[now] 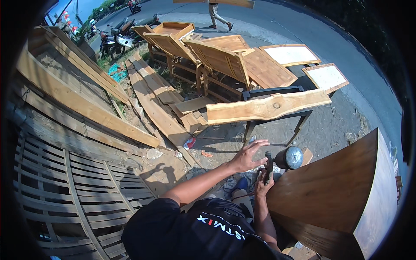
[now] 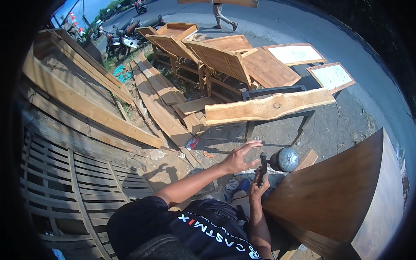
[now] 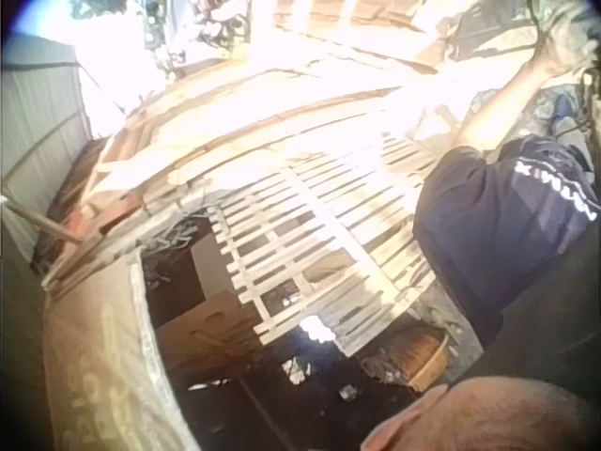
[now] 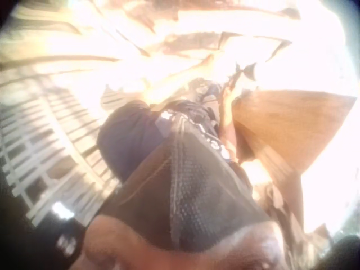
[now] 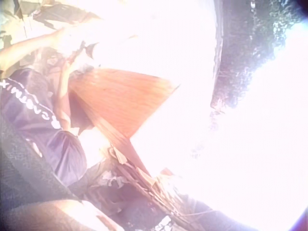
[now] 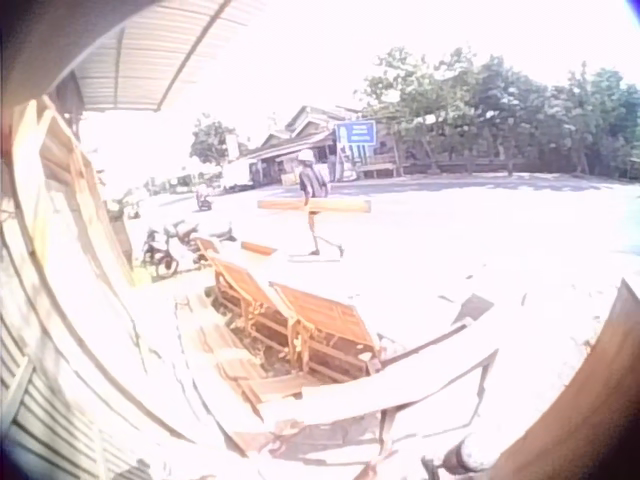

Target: The person uses a spray gun to apply a finish to the interior and exterior surfaces of a wooden cabinet.

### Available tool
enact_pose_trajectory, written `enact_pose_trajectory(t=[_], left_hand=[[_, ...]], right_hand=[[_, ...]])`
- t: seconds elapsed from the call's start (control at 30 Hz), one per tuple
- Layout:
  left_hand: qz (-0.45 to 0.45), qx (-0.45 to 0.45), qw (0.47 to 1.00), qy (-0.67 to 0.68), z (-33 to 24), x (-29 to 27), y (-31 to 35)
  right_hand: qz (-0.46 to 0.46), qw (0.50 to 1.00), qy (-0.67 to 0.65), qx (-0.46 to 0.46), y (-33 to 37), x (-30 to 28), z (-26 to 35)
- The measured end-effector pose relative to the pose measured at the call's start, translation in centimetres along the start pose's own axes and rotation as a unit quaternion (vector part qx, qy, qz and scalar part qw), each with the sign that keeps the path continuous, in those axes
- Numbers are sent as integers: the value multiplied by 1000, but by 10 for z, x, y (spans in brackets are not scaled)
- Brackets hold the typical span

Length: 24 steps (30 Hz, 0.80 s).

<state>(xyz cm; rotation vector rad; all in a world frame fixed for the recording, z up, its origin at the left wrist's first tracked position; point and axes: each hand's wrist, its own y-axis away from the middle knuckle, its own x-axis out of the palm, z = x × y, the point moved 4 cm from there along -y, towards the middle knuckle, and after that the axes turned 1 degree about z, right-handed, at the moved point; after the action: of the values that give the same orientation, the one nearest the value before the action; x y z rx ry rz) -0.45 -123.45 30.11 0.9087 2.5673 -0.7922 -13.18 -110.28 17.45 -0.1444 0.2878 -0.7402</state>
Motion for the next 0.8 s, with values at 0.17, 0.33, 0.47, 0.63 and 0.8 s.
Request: enact_pose_trajectory(t=[0.17, 0.33, 0.47, 0.63, 0.8], left_hand=[[119, -209, 970, -44, 161, -2, 81], [341, -352, 855, -170, 270, 7, 175], [495, -364, 775, -147, 366, 5, 143], [750, -215, 572, -251, 434, -14, 106], [792, -176, 462, -359, 446, -56, 125]], right_hand=[[-28, 999, 36, -10, -35, 33, -52], [-80, 995, 59, 27, -58, 65, -85], [-154, 981, 73, 90, -61, 99, -106], [-262, 944, 114, 166, -60, 167, -120], [-355, 916, 127, 141, -63, 215, -119]])
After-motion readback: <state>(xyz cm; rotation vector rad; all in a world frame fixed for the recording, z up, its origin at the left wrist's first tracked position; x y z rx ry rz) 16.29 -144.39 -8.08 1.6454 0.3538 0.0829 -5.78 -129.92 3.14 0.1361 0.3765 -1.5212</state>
